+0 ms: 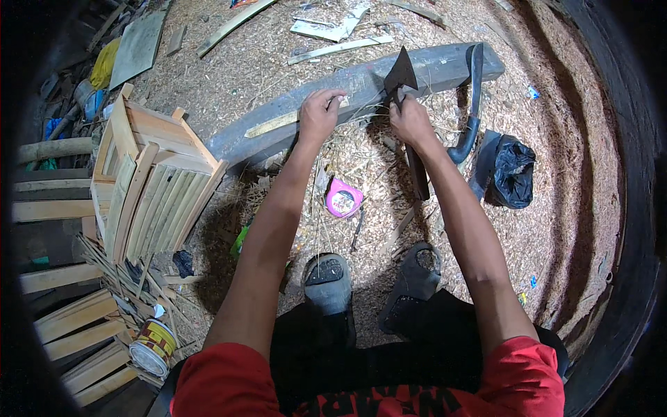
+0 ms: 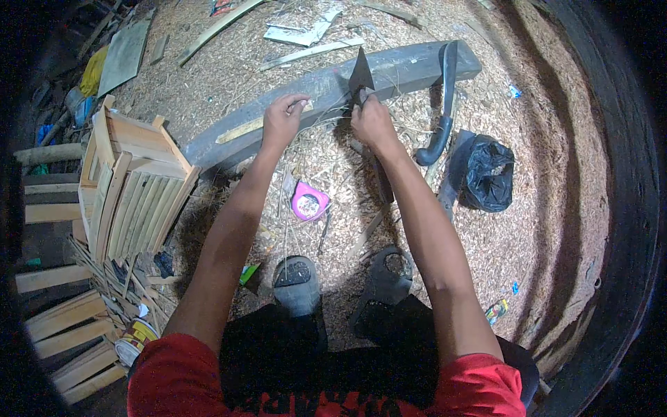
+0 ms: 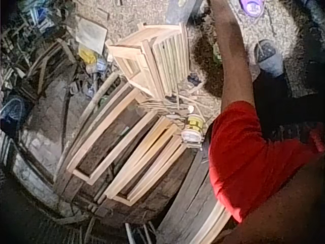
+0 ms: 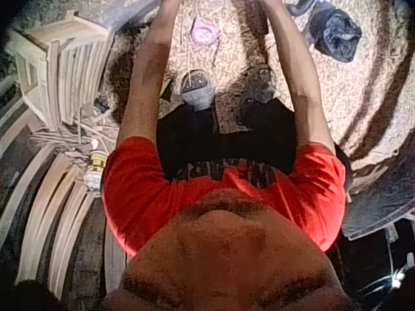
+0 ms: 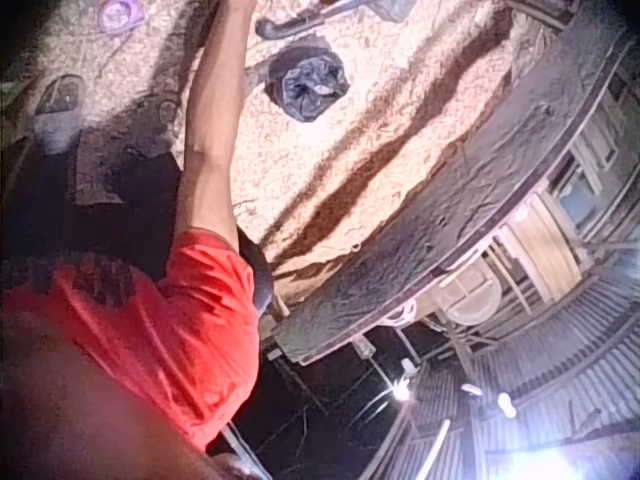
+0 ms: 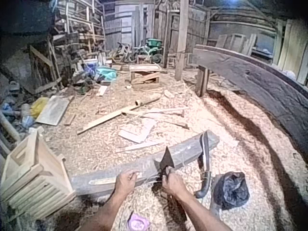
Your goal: The person shapes a wooden strip with an axe, trims it with pliers, and then hammers it onto a wooden box using the axe.
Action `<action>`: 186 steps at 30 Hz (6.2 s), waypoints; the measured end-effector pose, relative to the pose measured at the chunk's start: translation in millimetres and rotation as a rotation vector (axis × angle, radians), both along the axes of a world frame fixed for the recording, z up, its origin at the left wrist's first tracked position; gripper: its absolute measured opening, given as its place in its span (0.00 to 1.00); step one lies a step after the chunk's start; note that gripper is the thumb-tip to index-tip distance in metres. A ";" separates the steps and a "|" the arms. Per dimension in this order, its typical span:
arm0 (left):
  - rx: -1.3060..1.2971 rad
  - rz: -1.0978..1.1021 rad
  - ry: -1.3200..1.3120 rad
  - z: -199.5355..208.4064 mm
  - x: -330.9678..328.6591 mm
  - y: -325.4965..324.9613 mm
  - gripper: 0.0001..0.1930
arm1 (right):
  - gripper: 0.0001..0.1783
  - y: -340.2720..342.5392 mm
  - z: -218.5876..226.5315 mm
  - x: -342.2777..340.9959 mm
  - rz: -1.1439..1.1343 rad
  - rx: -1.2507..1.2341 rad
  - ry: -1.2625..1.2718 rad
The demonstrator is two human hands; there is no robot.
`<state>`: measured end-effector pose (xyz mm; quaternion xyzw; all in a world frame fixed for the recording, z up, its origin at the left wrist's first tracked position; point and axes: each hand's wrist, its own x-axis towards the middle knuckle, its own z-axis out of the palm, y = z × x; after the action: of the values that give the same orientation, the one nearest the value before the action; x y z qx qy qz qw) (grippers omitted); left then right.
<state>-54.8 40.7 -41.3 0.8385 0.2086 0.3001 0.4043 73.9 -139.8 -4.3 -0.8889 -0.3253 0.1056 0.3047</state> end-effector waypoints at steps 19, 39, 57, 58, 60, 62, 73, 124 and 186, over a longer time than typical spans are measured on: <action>-0.058 0.081 0.116 2.0 -6.1 -4.3 0.37 | 0.20 20.9 63.6 -40.0 0.040 0.094 0.098; -0.045 0.094 0.169 6.7 -3.1 -6.4 0.41 | 0.16 45.2 61.2 -42.7 0.286 -0.038 -0.013; -0.080 0.099 0.146 7.4 -3.8 -7.2 0.44 | 0.19 44.2 63.6 -42.1 0.244 -0.110 0.053; -0.117 0.101 0.165 7.5 -6.6 -6.8 0.43 | 0.19 44.4 59.9 -41.5 0.235 -0.144 0.053; -0.048 0.040 0.119 1.5 -7.2 4.2 0.40 | 0.19 44.4 54.4 -35.8 0.218 -0.089 0.044; 0.032 -0.029 0.016 -0.1 -4.7 5.5 0.28 | 0.20 41.8 50.3 -28.7 0.221 0.007 -0.050; 0.288 -0.042 0.084 -1.2 -13.0 11.5 0.11 | 0.18 41.9 58.1 -34.7 0.281 -0.051 -0.012; 0.526 -0.050 0.117 -1.2 -24.8 4.4 0.08 | 0.17 47.0 56.8 -34.8 0.298 -0.062 0.002; 0.502 -0.064 0.106 -0.4 -21.0 4.9 0.10 | 0.17 41.4 38.9 -41.3 0.240 -0.042 0.008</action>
<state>-75.8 45.7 -41.7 0.9333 0.1221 0.2850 0.1811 32.7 -98.3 34.6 -0.8493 -0.4260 0.1517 0.2722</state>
